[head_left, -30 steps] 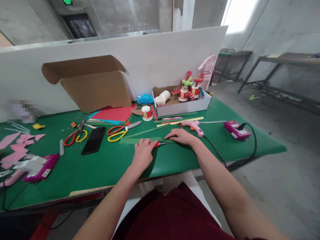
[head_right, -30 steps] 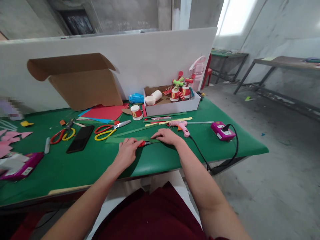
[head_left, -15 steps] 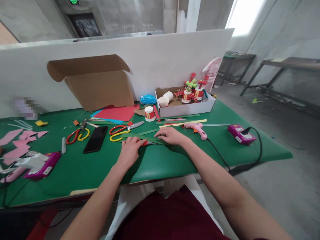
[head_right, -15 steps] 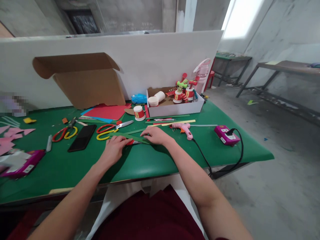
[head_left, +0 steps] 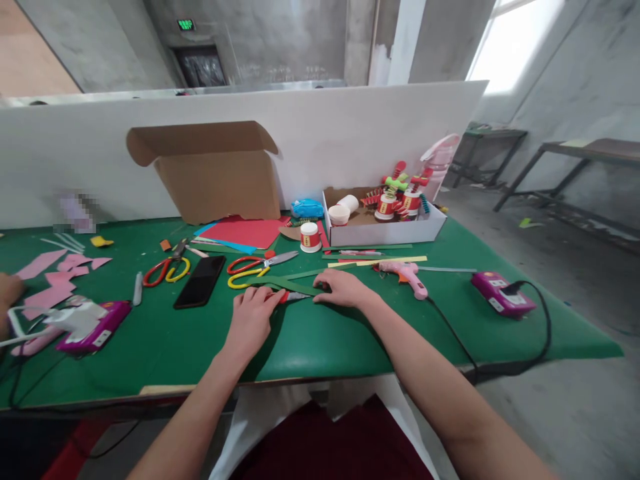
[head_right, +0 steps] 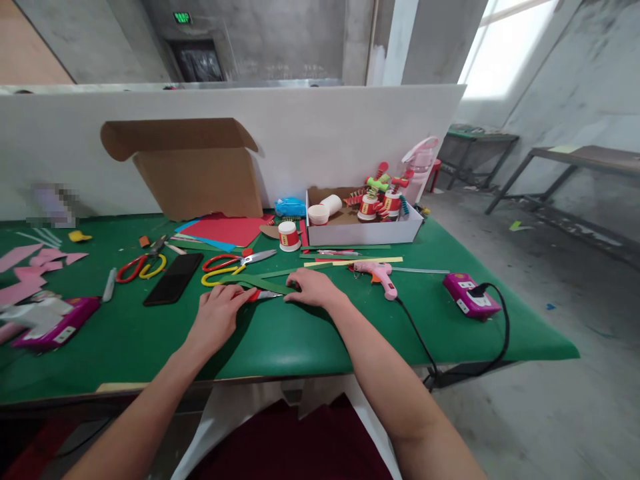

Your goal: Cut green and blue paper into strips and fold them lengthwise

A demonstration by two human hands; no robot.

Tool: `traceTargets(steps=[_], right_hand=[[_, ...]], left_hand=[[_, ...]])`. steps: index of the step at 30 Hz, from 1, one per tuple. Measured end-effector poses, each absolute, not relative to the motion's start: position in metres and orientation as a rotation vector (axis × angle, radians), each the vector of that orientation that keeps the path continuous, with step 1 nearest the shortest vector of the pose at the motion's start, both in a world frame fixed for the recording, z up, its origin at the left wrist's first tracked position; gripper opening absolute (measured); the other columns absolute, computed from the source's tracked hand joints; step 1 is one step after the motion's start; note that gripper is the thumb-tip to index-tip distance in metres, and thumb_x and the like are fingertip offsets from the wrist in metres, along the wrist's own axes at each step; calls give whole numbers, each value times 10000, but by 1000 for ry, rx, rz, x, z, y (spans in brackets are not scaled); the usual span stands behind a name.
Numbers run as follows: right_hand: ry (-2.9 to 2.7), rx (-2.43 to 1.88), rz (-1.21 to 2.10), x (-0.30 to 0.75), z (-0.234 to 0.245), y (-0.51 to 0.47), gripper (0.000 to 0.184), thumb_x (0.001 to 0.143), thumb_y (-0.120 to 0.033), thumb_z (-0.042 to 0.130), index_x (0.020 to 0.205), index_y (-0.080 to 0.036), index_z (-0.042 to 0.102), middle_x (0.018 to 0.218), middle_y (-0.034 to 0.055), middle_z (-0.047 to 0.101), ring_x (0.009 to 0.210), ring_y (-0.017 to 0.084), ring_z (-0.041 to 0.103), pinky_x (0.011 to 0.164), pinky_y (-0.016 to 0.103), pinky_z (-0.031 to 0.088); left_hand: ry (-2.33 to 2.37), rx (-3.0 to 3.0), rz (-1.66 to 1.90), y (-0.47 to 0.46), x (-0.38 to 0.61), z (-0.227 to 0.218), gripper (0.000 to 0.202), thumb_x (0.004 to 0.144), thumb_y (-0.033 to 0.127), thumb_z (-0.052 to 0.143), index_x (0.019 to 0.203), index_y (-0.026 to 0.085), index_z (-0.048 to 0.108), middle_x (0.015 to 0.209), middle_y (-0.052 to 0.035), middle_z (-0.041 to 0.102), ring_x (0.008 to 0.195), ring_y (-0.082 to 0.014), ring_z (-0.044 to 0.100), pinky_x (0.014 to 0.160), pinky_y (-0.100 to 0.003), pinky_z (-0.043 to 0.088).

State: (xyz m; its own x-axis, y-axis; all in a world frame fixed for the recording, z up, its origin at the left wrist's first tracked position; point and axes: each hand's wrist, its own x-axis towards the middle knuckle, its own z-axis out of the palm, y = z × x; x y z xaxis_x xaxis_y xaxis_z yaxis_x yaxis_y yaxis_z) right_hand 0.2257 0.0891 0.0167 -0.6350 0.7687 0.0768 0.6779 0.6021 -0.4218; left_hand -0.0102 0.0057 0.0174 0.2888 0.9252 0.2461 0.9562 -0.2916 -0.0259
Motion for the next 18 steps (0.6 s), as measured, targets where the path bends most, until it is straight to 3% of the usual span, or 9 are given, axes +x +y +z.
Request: traceTargets(steps=[3, 6, 11, 18], right_hand=[[-2612, -1190, 380, 213, 16, 88, 471, 772, -461, 741, 1104, -136, 664, 1057, 132, 617, 973, 259, 578, 823, 341, 435], [-2613, -1212, 390, 199, 15, 93, 407, 778, -425, 746, 1077, -160, 668, 1045, 117, 611, 991, 253, 574, 853, 342, 433], [-2619, -1386, 487, 181, 22, 103, 228, 804, -322, 729, 975, -193, 650, 995, 61, 601, 894, 184, 583, 724, 258, 414], [-2584, -1513, 504, 197, 34, 101, 224, 791, -310, 732, 901, -171, 597, 893, 52, 625, 807, 181, 568, 615, 249, 333]], left_hand=[[-1799, -2301, -247, -7, -25, 17, 516, 859, 44, 381, 1258, 278, 610, 1129, -89, 639, 1029, -261, 496, 806, -387, 381], [-1829, -2254, -248, -10, -36, 16, 487, 880, 64, 375, 1247, 273, 618, 1123, -94, 639, 1019, -264, 501, 804, -390, 381], [-1803, -2290, -275, 5, -36, 21, 493, 883, 69, 375, 1252, 290, 618, 1118, -91, 632, 1039, -260, 500, 821, -385, 378], [-1879, -2153, -354, 8, -48, 36, 488, 869, 82, 426, 1254, 314, 618, 1140, -83, 627, 1019, -265, 513, 785, -382, 380]])
